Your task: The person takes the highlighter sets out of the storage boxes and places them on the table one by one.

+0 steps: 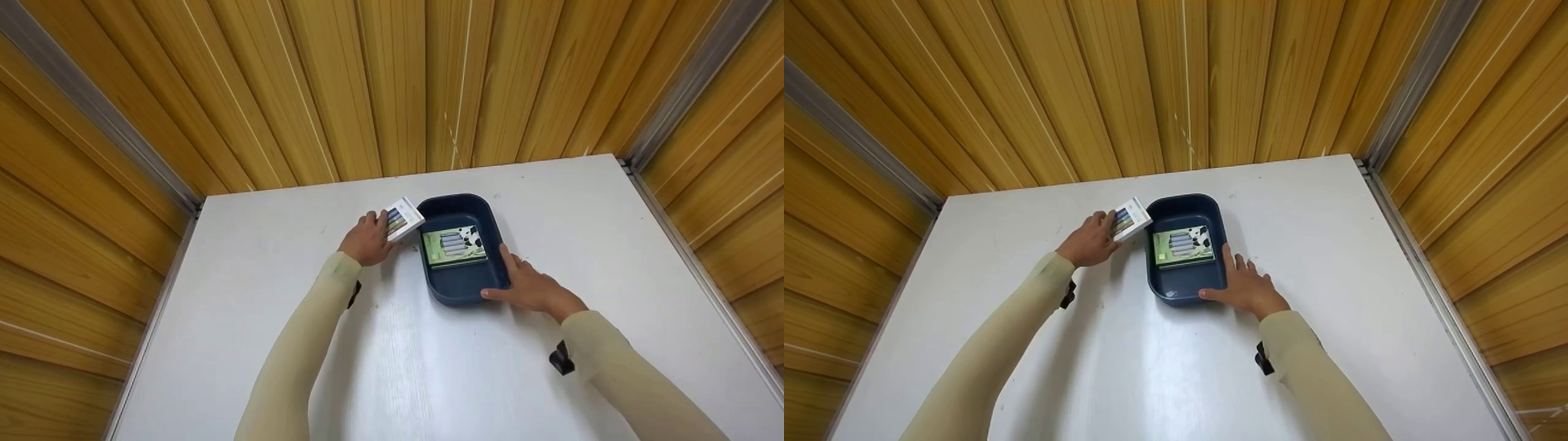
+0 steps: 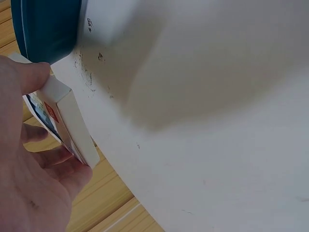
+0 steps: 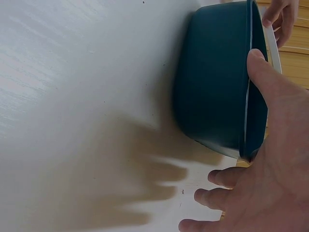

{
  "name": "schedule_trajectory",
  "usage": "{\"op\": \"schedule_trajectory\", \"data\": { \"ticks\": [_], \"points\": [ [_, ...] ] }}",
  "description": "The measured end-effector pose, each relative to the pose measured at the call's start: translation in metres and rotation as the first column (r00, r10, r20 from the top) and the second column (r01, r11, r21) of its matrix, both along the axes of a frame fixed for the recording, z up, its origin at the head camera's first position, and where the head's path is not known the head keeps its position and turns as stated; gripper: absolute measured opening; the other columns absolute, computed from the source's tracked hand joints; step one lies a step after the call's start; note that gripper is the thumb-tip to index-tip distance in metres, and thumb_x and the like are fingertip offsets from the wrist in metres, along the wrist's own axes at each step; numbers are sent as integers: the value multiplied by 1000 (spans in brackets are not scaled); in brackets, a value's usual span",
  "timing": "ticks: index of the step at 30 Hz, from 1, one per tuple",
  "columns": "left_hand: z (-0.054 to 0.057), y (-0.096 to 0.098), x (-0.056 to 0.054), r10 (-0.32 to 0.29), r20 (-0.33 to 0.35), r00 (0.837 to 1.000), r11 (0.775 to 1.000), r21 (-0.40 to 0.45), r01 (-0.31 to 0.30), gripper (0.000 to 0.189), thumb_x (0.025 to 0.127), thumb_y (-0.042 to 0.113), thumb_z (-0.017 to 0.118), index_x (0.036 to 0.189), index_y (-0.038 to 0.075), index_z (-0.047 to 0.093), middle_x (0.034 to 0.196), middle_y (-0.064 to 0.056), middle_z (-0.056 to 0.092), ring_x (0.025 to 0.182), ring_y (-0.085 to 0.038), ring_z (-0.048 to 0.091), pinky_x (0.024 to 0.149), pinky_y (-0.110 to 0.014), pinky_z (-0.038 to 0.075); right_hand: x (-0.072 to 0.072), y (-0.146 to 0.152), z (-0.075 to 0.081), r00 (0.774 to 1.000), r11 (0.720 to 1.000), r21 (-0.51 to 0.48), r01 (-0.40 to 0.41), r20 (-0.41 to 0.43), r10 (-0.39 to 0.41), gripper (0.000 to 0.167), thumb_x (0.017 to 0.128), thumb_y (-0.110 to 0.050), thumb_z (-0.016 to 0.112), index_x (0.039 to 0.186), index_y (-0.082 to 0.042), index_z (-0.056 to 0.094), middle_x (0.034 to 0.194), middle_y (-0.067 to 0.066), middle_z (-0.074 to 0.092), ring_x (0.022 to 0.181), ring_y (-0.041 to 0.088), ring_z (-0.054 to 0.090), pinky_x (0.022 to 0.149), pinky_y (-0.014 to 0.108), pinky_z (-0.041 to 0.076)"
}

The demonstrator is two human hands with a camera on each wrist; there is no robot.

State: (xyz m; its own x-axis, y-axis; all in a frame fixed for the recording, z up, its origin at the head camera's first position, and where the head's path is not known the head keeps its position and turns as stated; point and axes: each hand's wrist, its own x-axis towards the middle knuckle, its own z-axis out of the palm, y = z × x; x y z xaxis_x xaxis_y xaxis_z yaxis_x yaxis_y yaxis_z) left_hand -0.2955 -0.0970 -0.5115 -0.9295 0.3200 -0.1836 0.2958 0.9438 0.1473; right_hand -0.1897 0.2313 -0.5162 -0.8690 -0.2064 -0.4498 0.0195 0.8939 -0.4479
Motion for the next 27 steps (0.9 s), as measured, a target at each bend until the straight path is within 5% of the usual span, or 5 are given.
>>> {"op": "schedule_trajectory", "data": {
  "ticks": [27],
  "points": [
    [-8, -15, 3, 62, 3, 998, 998, -30, -62, 70, 99, 37, 48, 153, 5, 18, 146, -22, 35, 130, -33, 44, 107, -44, 43, -1, 0, -1, 1000, 1000, -19, 12, 20, -12, 117, 80, -74, 54, 154, -18, -18, 160, 26, 4, 143, 53, 13, 109, 72, 20]
  ]
}}
